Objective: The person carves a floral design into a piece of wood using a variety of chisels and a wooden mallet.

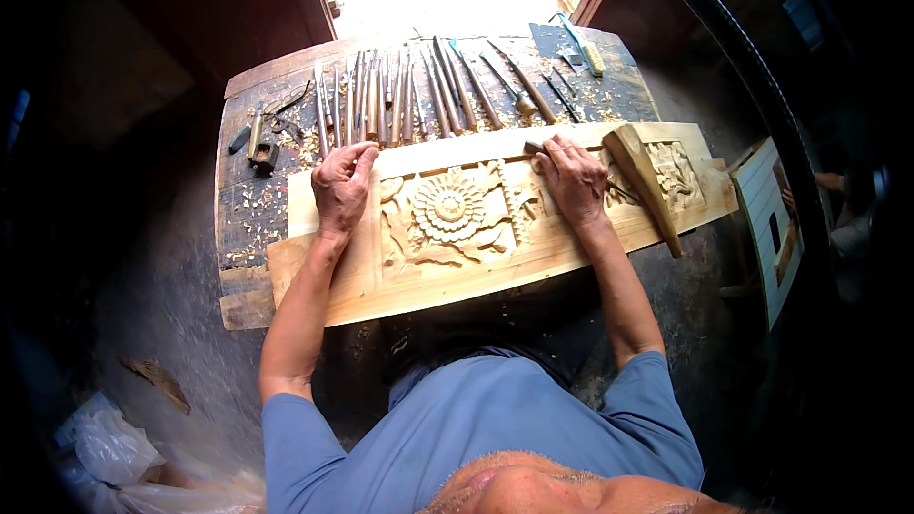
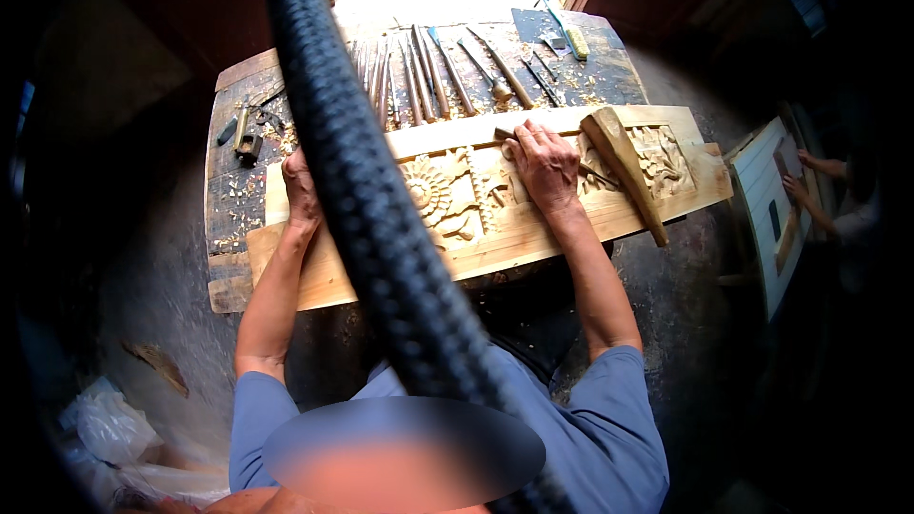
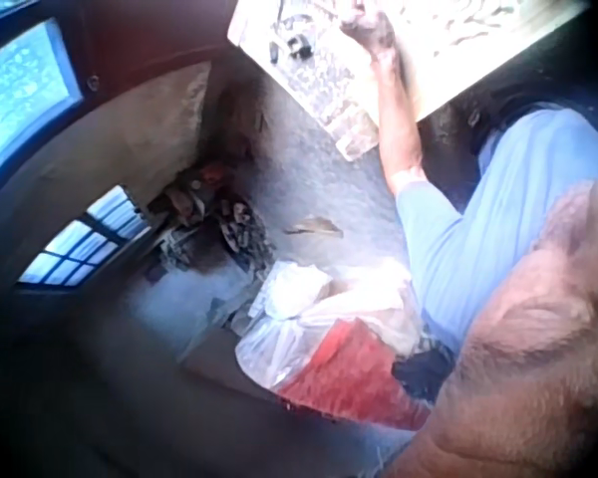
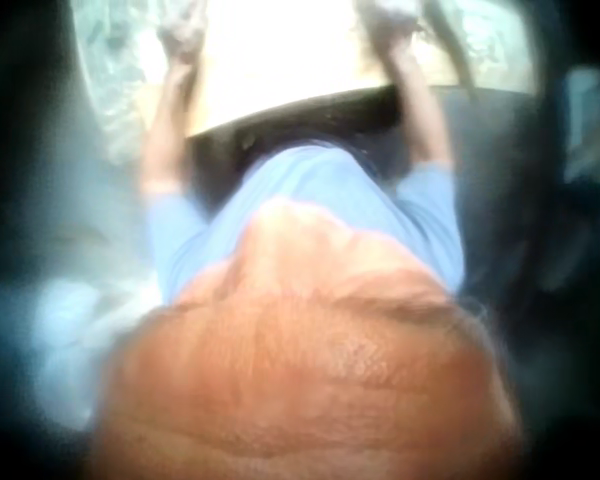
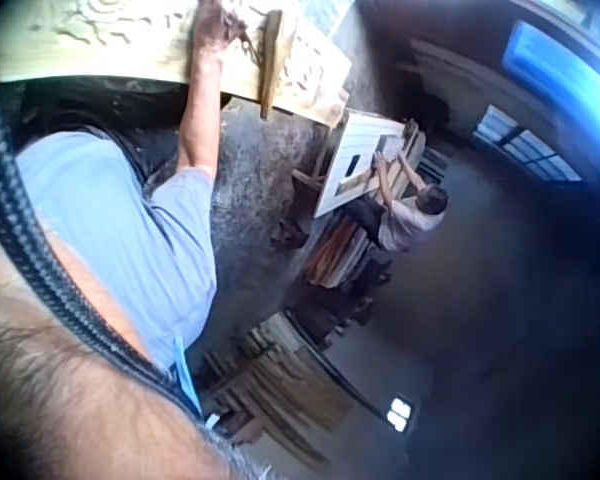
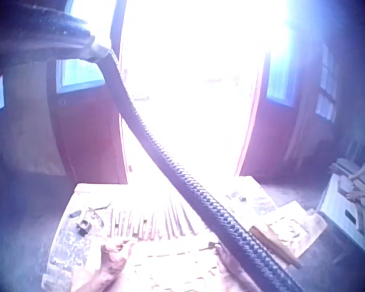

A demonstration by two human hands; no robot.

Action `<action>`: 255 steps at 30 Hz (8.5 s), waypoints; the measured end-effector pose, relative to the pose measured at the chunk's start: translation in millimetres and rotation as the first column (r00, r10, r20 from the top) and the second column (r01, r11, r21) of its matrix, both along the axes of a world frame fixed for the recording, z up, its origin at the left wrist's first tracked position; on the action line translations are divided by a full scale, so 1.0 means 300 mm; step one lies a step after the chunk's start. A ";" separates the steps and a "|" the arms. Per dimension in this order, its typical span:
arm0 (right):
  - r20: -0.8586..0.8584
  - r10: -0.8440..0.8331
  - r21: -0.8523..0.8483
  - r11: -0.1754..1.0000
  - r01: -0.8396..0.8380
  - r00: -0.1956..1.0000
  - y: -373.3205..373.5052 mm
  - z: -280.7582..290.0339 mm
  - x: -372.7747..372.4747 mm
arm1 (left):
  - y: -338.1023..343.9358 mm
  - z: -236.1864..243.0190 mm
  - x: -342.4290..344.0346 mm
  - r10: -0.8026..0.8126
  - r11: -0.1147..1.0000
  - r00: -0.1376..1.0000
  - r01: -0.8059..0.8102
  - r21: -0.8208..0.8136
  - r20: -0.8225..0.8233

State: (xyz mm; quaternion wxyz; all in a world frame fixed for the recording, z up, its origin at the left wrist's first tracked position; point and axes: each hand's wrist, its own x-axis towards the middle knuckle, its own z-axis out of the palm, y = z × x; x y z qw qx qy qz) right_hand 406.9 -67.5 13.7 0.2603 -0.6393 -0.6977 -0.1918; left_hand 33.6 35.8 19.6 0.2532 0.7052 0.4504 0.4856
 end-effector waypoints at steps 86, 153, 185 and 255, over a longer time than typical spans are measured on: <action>0.050 -0.055 -0.417 0.906 0.070 0.997 -0.063 0.166 0.271 | 0.339 -0.119 0.407 0.070 0.982 0.650 -0.178 -0.062 -0.757; -0.209 -0.134 0.021 0.990 0.142 0.969 -0.153 -0.038 0.101 | 0.414 -0.107 -0.058 0.263 0.815 0.577 -0.562 -0.142 -0.773; -0.210 -0.132 0.003 0.991 0.136 0.969 -0.163 -0.035 0.091 | 0.002 0.399 -0.557 0.590 0.788 0.728 -0.613 0.052 -0.349; -0.701 -0.148 0.126 0.937 -0.325 -0.697 0.400 0.112 -0.401 | 0.139 -0.055 0.060 -0.255 0.875 0.875 0.390 -0.286 0.411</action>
